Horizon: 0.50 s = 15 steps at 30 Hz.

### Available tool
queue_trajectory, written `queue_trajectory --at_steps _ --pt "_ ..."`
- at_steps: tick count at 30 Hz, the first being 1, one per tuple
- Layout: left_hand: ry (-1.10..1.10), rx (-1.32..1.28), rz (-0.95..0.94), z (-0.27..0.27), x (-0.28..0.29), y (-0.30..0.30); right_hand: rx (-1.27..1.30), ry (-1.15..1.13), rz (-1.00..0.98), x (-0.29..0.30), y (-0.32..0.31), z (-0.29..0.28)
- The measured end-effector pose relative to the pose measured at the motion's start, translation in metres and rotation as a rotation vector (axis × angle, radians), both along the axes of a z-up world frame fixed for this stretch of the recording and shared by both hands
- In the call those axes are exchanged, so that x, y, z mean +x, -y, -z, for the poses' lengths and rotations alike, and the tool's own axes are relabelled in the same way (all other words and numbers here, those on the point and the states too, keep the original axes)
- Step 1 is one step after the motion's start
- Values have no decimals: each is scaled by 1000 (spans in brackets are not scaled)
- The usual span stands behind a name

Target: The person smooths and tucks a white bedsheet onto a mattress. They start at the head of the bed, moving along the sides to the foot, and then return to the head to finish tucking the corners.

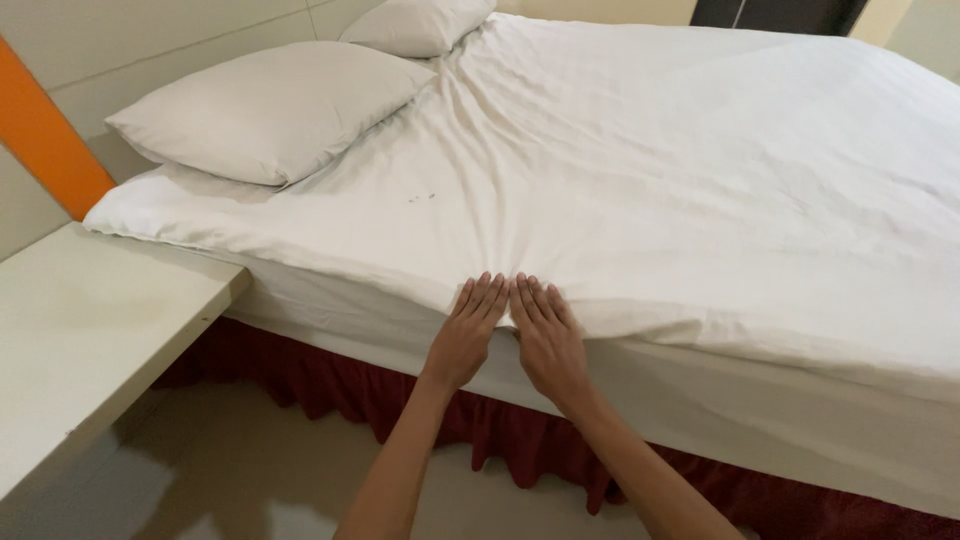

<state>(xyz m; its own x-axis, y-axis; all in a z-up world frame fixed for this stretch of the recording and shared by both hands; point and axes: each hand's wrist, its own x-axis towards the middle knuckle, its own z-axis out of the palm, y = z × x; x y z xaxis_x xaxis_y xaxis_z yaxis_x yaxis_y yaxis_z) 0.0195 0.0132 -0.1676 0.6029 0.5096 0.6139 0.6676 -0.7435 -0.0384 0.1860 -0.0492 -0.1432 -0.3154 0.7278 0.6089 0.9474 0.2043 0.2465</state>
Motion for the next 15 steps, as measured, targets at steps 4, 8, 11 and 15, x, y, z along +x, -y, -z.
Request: queue_trajectory --at_steps 4,8,11,15 --pt "30 -29 39 -5 -7 14 -44 -143 -90 -5 10 1" --pt "44 10 17 4 -6 12 -33 -150 -95 -5 9 5" --pt "17 52 -6 5 -6 9 1 -126 -102 -4 6 7" --pt "35 112 -7 7 -3 -1 59 -131 -144 -1 5 1"
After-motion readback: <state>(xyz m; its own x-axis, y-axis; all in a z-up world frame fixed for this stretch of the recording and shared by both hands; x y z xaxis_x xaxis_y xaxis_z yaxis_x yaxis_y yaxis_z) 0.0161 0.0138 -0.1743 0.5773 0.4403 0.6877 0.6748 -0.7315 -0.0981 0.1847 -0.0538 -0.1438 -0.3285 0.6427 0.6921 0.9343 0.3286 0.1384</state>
